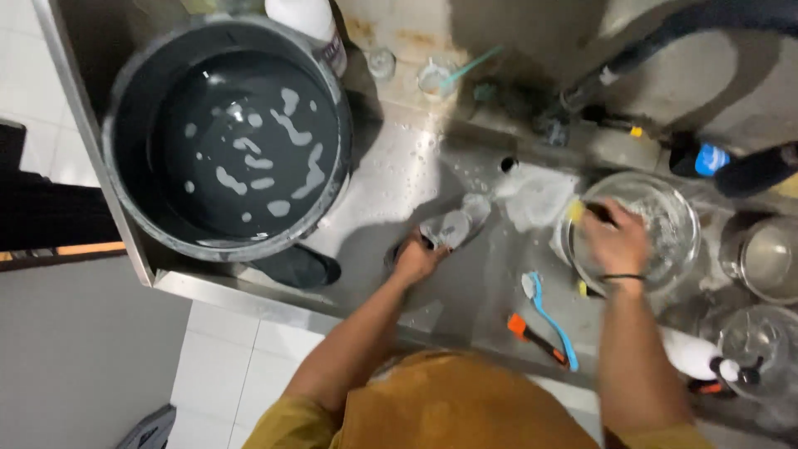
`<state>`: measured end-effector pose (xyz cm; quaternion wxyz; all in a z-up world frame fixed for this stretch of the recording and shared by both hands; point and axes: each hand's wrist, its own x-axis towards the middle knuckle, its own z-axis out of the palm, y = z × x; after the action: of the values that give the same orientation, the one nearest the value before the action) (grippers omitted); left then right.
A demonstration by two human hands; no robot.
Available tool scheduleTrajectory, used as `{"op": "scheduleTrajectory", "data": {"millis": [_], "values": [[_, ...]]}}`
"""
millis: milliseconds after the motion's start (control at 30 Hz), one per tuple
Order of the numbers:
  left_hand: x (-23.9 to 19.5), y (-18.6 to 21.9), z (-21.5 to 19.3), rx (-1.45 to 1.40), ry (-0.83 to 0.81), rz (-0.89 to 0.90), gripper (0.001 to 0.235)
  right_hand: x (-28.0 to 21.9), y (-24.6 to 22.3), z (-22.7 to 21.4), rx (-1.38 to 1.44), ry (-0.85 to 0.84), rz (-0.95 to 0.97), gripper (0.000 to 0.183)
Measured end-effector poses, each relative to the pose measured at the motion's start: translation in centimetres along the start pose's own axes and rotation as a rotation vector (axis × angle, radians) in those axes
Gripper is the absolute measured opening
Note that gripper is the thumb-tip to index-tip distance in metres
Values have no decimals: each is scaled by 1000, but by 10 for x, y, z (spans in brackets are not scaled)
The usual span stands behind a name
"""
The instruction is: The person scrubs a white sneaker with a yellow sponge in a sink filled with soapy water. They then switch to a blue brush to scrub the shoe's upper and sole before rinsing it under running water.
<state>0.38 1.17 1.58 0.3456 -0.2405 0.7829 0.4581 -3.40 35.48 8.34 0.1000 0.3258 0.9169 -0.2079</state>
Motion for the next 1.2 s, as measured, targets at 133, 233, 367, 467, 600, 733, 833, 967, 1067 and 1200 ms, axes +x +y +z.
{"op": "scheduleTrajectory", "data": {"millis": [133, 233, 367, 467, 600, 733, 833, 967, 1067, 1200], "values": [[13, -7, 1, -210, -142, 423, 73, -83, -101, 73, 388, -88, -767, 43], [57, -67, 38, -225, -216, 531, 51, -65, -115, 102, 294, -248, -796, 34], [4, 1, -20, -103, -353, 232, 49, -33, -129, 81, 151, -397, -469, 34], [56, -47, 14, -155, -466, 264, 56, -115, -161, 69, 166, -650, -540, 57], [28, -9, -17, -144, -465, 322, 51, -27, -106, 110, -235, -307, -449, 69], [40, -17, -7, 53, -380, 451, 53, -43, -123, 110, 138, -473, -588, 34], [22, -10, -20, 123, -290, 421, 51, -57, -145, 83, 228, -501, -412, 33], [41, -24, 10, 365, -267, 300, 46, -62, -133, 115, 111, -667, -444, 34], [28, -14, -15, 42, -343, 251, 48, 5, -108, 118, -140, -447, -381, 65], [78, -57, 21, -70, -424, 250, 49, -52, -134, 113, 53, -630, -721, 53]]}}
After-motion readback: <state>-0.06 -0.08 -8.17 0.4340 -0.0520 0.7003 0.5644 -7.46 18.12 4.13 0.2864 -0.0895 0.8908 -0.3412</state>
